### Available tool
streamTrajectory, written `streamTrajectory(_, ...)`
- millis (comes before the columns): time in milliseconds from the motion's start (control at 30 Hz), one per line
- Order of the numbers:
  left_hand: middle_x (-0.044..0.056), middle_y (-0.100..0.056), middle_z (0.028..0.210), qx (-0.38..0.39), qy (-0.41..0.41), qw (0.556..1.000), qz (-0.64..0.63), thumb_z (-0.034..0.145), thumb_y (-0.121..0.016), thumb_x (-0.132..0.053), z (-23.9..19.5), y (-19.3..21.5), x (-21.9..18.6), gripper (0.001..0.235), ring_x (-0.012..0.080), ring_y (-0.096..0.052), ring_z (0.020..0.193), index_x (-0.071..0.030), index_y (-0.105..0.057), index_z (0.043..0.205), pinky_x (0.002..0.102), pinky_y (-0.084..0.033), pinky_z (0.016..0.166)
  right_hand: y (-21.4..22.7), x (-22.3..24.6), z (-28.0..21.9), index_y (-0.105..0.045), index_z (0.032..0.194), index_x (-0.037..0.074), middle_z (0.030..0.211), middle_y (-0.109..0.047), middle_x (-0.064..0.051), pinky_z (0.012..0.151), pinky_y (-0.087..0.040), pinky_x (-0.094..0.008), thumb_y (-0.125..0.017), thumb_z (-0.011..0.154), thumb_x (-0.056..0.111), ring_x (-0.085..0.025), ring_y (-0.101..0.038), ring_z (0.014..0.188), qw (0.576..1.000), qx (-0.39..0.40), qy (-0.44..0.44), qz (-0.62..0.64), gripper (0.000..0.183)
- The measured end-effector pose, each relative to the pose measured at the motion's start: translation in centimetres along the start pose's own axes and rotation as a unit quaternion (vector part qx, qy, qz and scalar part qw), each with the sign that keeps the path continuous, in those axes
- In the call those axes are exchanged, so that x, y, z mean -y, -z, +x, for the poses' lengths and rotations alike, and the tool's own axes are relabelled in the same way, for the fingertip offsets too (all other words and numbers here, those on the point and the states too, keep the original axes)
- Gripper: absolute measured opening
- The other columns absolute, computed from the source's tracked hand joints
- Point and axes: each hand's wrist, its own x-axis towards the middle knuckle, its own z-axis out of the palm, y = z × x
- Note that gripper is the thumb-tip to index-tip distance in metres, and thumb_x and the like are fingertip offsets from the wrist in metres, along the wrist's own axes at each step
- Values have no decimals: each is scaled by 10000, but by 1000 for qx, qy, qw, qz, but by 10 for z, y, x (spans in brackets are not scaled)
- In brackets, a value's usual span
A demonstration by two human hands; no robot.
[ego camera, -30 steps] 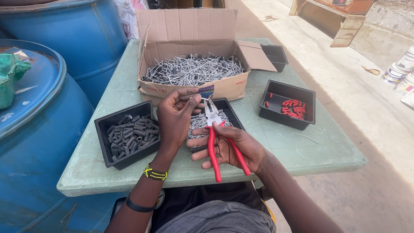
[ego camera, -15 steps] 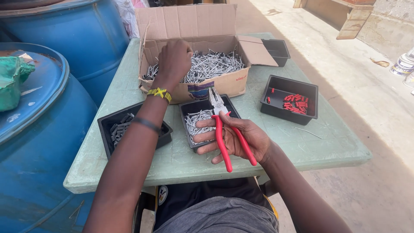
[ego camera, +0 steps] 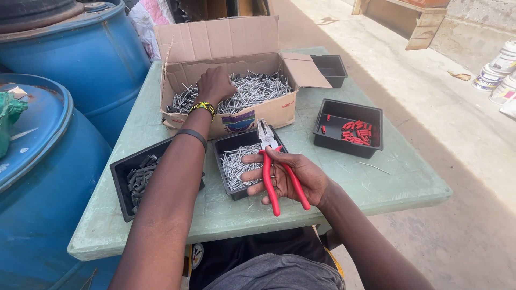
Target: The person uses red-handled pliers to cut nails one at a time from a cardboard box and places the cut pieces into a black tray. The person repeats this process throughout the clip, occasionally reaching into the box to select another nail.
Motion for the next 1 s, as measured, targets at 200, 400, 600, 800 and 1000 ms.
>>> streamTrajectory(200, 217, -743, 1060, 11, 4, 1000, 5, 930, -584, -270, 18, -7, 6, 279, 480, -692, 1099, -58, -755, 993, 592, -546, 916, 6, -1, 2, -528, 1445, 1, 1247, -661, -362, 629, -642, -566, -416, 1074, 402, -492, -708, 976, 1000, -14, -6, 2, 558)
streamTrajectory(400, 163, -736, 990, -9, -33, 998, 49, 869, -616, -156, 19, -1, 7, 146, 478, -701, 1066, -156, -742, 943, 608, -535, 880, 5, -2, 1, -546, 1423, 3, 1228, -677, -350, 626, -648, -547, -417, 1074, 402, -473, -721, 961, 1000, -23, -8, -8, 545)
streamTrajectory(600, 137, -767, 1067, -6, -61, 995, 83, 924, -703, -281, 16, -15, -7, 112, 432, -671, 1157, -260, -813, 926, 609, -468, 971, 3, -4, 3, -550, 1408, -4, 1227, -673, -358, 616, -651, -547, -419, 1083, 385, -475, -723, 946, 1000, -22, -11, -5, 523)
streamTrajectory(800, 175, -760, 894, -59, -55, 994, 77, 885, -640, -166, 38, -41, 7, 176, 447, -722, 1006, -172, -811, 848, 605, -536, 851, 8, -6, 0, -545, 1407, -14, 1253, -658, -364, 661, -646, -562, -424, 1078, 385, -483, -709, 994, 1000, -22, -4, -6, 531)
streamTrajectory(1000, 154, -724, 719, -119, -104, 987, -31, 859, -725, -151, 20, -5, 5, 135, 453, -728, 797, -156, -792, 741, 541, -572, 738, -21, 0, -11, -499, 1426, -54, 1367, -600, -355, 760, -602, -615, -444, 1056, 340, -515, -630, 1135, 999, -17, 18, -35, 544)
